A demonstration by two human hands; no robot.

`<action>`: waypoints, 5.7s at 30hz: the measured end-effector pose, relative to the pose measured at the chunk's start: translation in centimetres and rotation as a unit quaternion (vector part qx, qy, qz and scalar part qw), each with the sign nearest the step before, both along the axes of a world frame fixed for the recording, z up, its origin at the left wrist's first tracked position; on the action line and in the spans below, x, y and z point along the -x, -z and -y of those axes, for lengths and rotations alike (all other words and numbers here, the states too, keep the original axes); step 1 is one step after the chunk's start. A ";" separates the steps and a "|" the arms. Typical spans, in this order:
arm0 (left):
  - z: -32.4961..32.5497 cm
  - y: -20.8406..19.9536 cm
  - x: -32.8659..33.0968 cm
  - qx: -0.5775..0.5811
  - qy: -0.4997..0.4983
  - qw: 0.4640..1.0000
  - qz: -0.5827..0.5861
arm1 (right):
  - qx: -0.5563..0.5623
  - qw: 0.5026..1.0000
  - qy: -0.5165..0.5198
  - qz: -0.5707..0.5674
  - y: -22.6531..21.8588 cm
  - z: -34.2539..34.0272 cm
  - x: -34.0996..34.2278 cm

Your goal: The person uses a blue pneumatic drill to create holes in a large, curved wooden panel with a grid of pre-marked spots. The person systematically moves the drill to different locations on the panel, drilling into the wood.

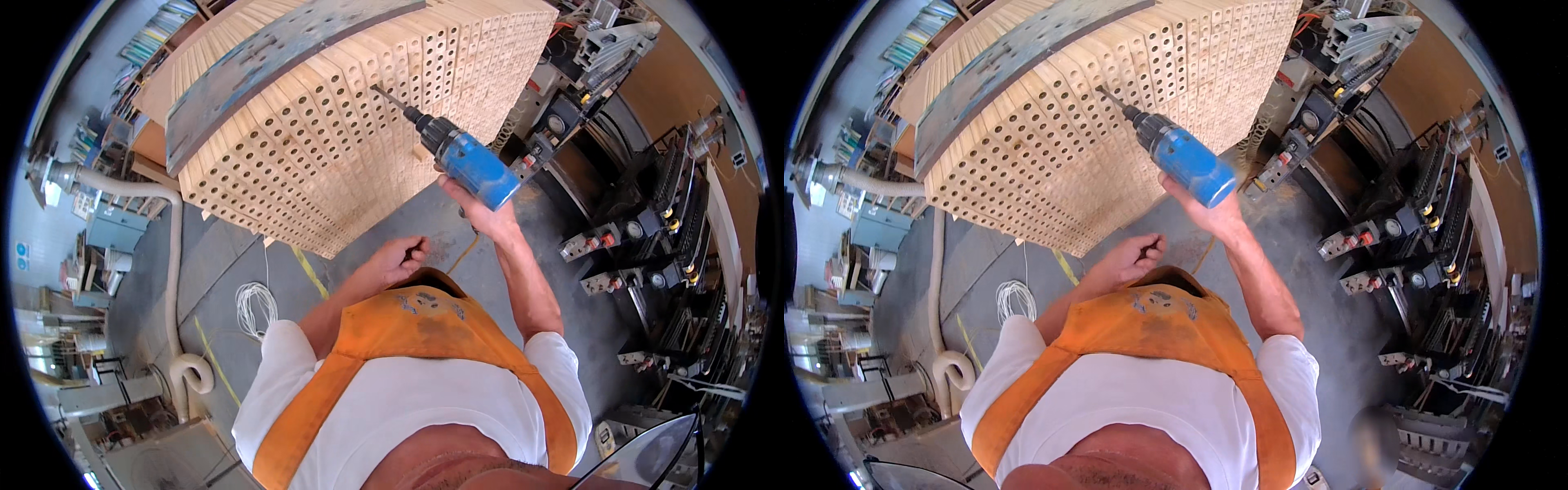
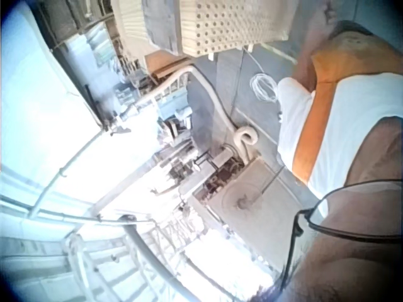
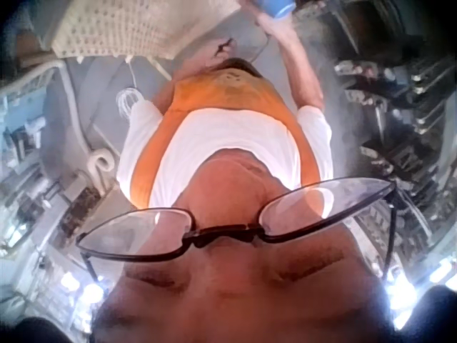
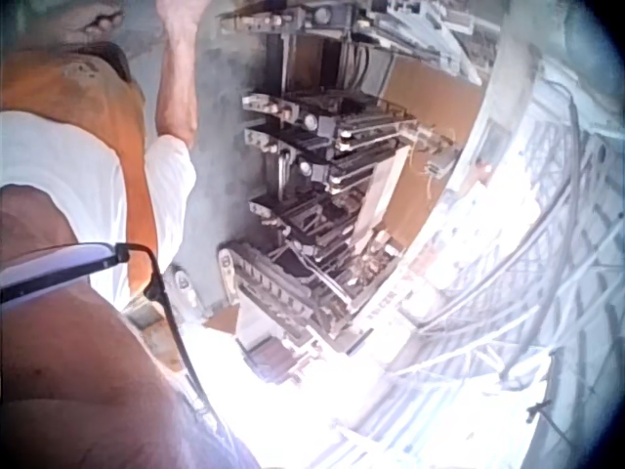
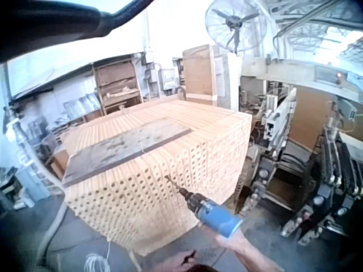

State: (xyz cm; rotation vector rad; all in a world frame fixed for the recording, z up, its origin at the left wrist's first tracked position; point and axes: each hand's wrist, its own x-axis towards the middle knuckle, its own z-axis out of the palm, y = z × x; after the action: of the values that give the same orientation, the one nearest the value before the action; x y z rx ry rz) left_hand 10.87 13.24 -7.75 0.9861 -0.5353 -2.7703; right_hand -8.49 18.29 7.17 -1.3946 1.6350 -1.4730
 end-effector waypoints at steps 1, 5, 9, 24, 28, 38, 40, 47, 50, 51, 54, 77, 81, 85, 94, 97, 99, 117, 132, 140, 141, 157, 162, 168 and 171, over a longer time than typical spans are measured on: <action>0.5 -0.1 -0.2 0.005 0.001 1.000 -0.015 | -0.016 1.000 0.005 -0.010 -0.4 -0.1 -0.2; 2.5 -1.5 -0.5 0.063 0.009 0.998 -0.012 | -0.005 1.000 0.024 -0.017 -0.1 0.1 -0.8; 3.4 -3.9 -0.2 0.127 0.033 0.991 0.023 | -0.002 0.999 0.041 0.014 0.5 -0.1 -1.0; 10.4 -14.2 2.9 0.258 -0.157 0.934 -0.190 | 0.009 0.972 -0.127 0.198 1.7 -3.9 3.8; 10.1 -14.2 4.5 0.369 -0.122 0.917 -0.091 | -0.009 0.968 -0.161 0.191 2.9 -4.0 7.5; 12.6 -17.3 6.1 0.432 -0.114 0.891 -0.080 | -0.026 0.960 -0.140 0.241 2.8 -2.3 6.7; 12.6 -17.1 7.5 0.381 -0.159 0.904 -0.108 | 0.014 0.983 -0.091 0.162 3.1 -1.4 5.3; 12.3 -15.1 7.9 0.271 -0.227 0.916 -0.191 | 0.018 0.980 -0.052 0.190 1.5 0.6 2.4; 11.7 -12.9 7.5 0.268 -0.152 0.945 -0.111 | 0.009 0.996 -0.030 0.088 0.8 0.3 2.5; 11.2 -11.7 7.1 0.262 -0.090 0.957 -0.084 | 0.018 0.999 -0.021 0.033 1.1 0.3 2.8; 8.8 -6.9 6.6 0.169 -0.012 0.983 -0.069 | 0.039 0.999 -0.022 -0.024 -0.3 0.3 2.3; 10.5 -14.8 5.3 0.333 -0.238 0.908 -0.086 | 0.076 0.995 -0.054 -0.046 3.5 -3.1 4.3; 10.2 -14.7 6.0 0.297 -0.197 0.928 -0.106 | -0.007 0.964 -0.124 0.235 3.6 -4.0 6.5; 9.8 -14.3 7.6 0.357 -0.172 0.915 -0.070 | -0.021 0.959 -0.125 0.254 4.0 -4.5 7.8; 11.5 -16.2 10.9 0.362 -0.214 0.905 -0.061 | 0.047 0.999 -0.016 0.009 4.4 -3.0 5.4; 12.7 -16.7 10.6 0.334 -0.233 0.903 -0.136 | 0.056 0.994 -0.017 0.097 3.6 -0.3 4.3; 12.9 -16.2 10.3 0.336 -0.218 0.903 -0.153 | 0.035 0.982 -0.037 0.184 2.2 0.4 3.9; 8.3 -2.2 8.4 0.164 -0.055 0.984 -0.030 | 0.029 0.995 -0.025 0.096 -0.6 0.4 3.8; 6.8 -8.9 7.5 0.312 -0.061 0.948 -0.027 | 0.041 0.992 -0.043 0.113 -1.2 0.3 4.3; 11.2 -14.5 7.6 0.318 -0.213 0.914 -0.137 | 0.023 0.992 -0.066 0.110 1.3 -3.5 6.5; 11.2 -14.8 7.8 0.308 -0.207 0.917 -0.148 | -0.019 0.973 -0.099 0.206 1.8 -3.8 7.3; 13.0 -16.4 12.6 0.305 -0.217 0.912 -0.166 | 0.021 0.978 -0.048 0.200 1.2 1.2 6.9; 12.5 -11.0 11.1 0.246 -0.193 0.943 -0.112 | 0.013 0.998 0.004 0.062 1.0 1.4 6.4; 7.2 -1.1 9.8 0.053 -0.142 0.988 0.011 | 0.005 0.999 0.004 0.032 0.7 1.5 6.5; 5.4 0.9 8.5 0.082 -0.031 0.996 -0.020 | 0.002 0.997 -0.005 0.075 0.7 1.4 6.6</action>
State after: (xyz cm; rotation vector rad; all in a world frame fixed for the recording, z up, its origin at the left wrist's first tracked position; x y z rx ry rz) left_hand 2.40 7.83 -8.60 0.8949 -0.7004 -2.6362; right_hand -15.08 16.93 6.50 -1.2616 1.5298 -1.5370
